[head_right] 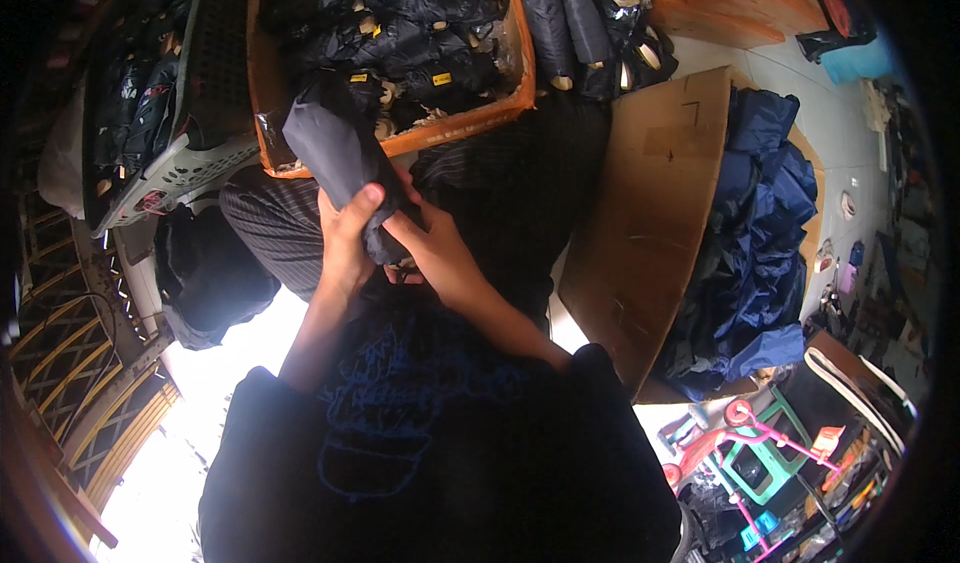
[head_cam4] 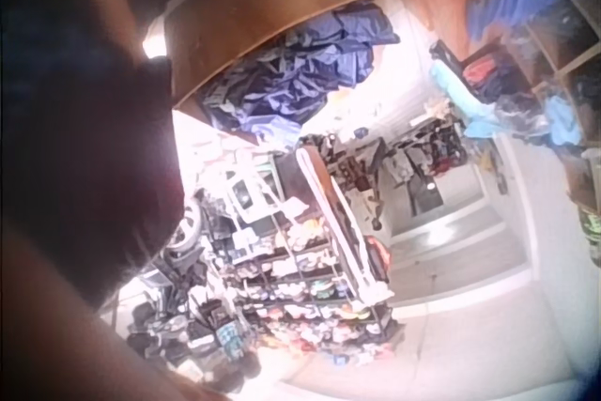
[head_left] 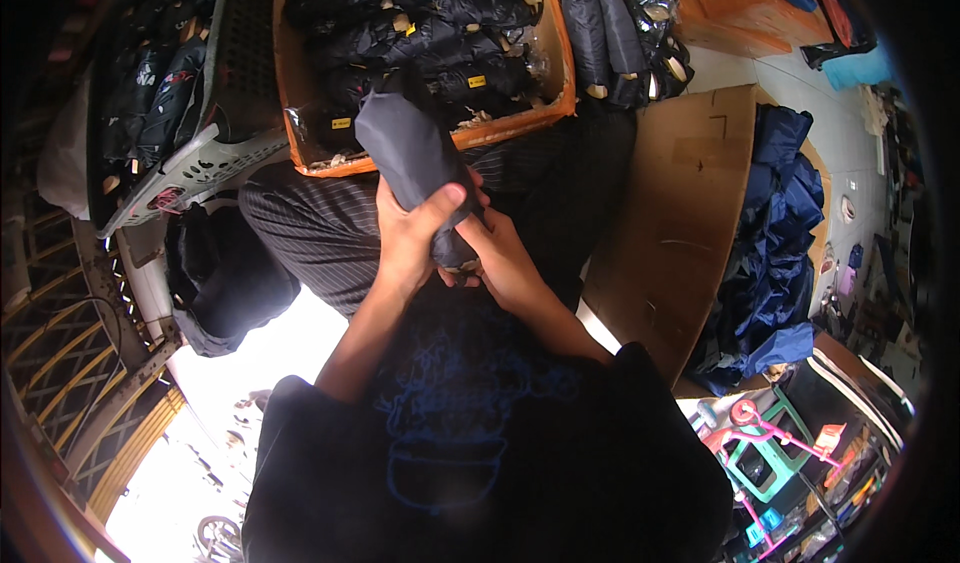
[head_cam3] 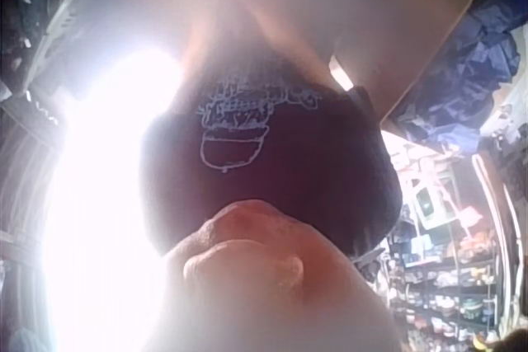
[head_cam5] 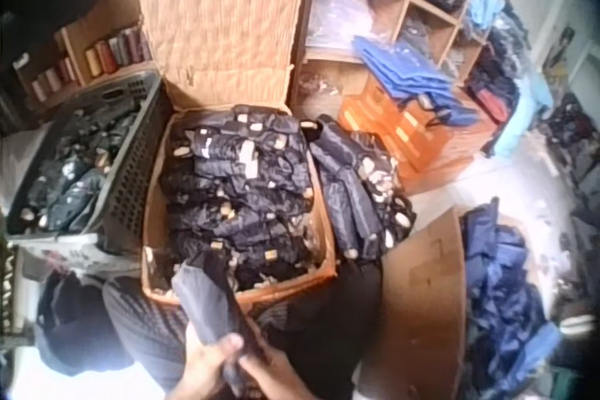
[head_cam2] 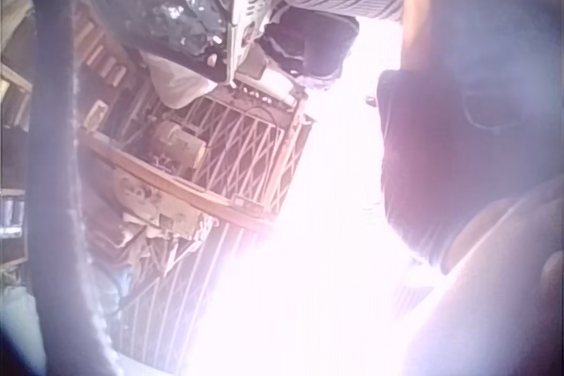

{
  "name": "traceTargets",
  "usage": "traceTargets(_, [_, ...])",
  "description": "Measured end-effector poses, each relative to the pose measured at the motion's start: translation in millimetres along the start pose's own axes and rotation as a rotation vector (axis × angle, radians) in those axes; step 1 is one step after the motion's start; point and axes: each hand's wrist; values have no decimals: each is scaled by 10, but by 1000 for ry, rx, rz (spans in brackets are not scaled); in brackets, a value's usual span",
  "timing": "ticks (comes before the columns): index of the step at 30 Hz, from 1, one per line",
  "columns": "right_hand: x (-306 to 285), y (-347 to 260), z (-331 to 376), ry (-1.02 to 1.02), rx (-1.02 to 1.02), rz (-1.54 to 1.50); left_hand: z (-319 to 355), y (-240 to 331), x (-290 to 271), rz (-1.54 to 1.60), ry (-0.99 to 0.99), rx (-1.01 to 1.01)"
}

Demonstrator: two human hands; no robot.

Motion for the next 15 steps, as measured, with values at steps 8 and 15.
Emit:
traceTargets(8, [148,-154,78,139,-97,60,88,-25,-129,-64,-57,33])
traceTargets(15, [98,-77,40,122,-98,89,189,-31,-115,-116,4,-23])
Point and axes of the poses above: each hand's wrist, its own z-axis away from the middle knuckle, its own x-axis out of the palm, y = z × x, and after that the axes turned 13 degrees about y, right-handed
